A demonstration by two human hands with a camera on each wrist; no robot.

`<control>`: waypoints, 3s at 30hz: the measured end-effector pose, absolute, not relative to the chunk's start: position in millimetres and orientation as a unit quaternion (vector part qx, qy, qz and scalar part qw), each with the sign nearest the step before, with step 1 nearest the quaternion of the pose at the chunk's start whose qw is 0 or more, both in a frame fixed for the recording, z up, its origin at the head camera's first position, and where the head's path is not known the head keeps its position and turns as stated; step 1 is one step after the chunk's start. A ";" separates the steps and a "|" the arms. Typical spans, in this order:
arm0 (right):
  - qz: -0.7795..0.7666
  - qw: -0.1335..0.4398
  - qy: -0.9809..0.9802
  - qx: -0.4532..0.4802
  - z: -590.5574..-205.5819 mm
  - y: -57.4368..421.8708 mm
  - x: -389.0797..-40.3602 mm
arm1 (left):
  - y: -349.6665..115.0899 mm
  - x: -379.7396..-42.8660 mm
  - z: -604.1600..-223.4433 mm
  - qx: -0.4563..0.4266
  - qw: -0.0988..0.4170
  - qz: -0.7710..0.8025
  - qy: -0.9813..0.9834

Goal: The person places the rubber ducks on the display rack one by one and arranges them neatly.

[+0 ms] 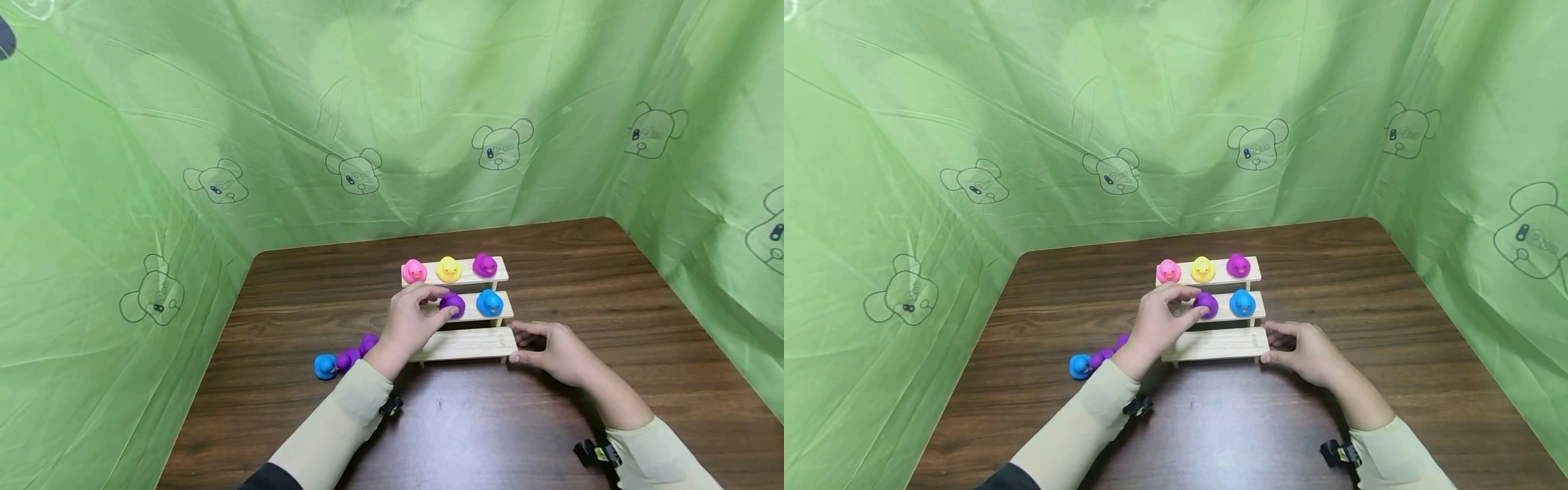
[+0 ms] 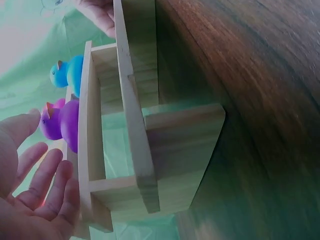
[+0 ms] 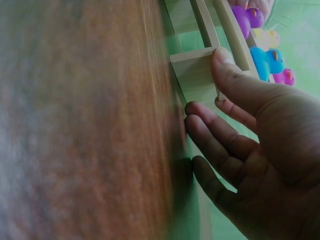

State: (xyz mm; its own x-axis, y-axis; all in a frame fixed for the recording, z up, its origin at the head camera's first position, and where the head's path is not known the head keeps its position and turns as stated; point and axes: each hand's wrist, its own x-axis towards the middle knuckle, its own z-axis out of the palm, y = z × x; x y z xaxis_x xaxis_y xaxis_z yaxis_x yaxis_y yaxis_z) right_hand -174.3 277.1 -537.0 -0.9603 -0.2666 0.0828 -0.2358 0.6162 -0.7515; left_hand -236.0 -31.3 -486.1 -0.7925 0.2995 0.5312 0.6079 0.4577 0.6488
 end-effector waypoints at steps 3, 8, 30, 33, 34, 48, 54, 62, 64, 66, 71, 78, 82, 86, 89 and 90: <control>-0.416 0.018 0.898 -0.141 -536.1 277.3 -173.9 | -35.3 -235.1 -485.0 -0.269 0.166 -0.448 -0.836; -0.419 0.017 0.897 -0.143 -535.9 277.4 -174.2 | -46.2 -233.8 -482.4 -0.261 0.166 -0.441 -0.842; -0.428 0.019 0.892 -0.147 -538.2 278.7 -175.6 | -137.8 -229.9 -482.7 -0.193 0.164 -0.408 -0.877; -0.428 0.022 0.891 -0.151 -538.2 278.9 -176.2 | -153.2 -227.8 -482.5 -0.180 0.161 -0.408 -0.881; -0.427 0.021 0.891 -0.152 -538.1 278.6 -176.2 | -158.7 -227.0 -482.9 -0.177 0.158 -0.408 -0.882; -0.416 0.019 0.897 -0.148 -537.2 280.1 -174.5 | -222.8 -214.8 -497.7 -0.181 0.071 -0.419 -0.887; -0.421 0.013 0.895 -0.150 -539.0 280.2 -174.7 | -242.1 -207.1 -503.0 -0.189 0.024 -0.391 -0.901; -0.418 0.017 0.896 -0.150 -540.3 279.2 -175.1 | -270.4 -195.5 -512.9 -0.158 -0.015 -0.377 -0.912; -0.416 0.017 0.897 -0.150 -539.8 279.2 -174.9 | -274.6 -193.3 -515.8 -0.152 -0.019 -0.377 -0.913; -0.414 0.016 0.897 -0.153 -539.6 279.7 -174.8 | -276.9 -191.4 -519.0 -0.151 -0.019 -0.376 -0.914; -0.413 0.017 0.899 -0.148 -539.2 279.4 -174.5 | -276.8 -188.3 -527.5 -0.155 -0.012 -0.378 -0.913; -0.417 0.015 0.897 -0.148 -537.5 278.3 -174.2 | -275.0 -186.0 -532.5 -0.167 0.004 -0.385 -0.908; -0.420 0.011 0.895 -0.150 -538.1 278.6 -174.2 | -276.0 -183.7 -532.1 -0.172 0.016 -0.374 -0.911; -0.418 0.009 0.896 -0.150 -540.0 278.5 -174.9 | -276.0 -181.7 -532.1 -0.163 0.018 -0.369 -0.915; -0.417 0.010 0.896 -0.150 -541.3 278.9 -175.5 | -275.0 -181.0 -532.6 -0.157 0.013 -0.373 -0.914; -0.416 0.011 0.896 -0.152 -541.7 279.2 -175.7 | -274.5 -180.9 -532.7 -0.155 0.011 -0.375 -0.914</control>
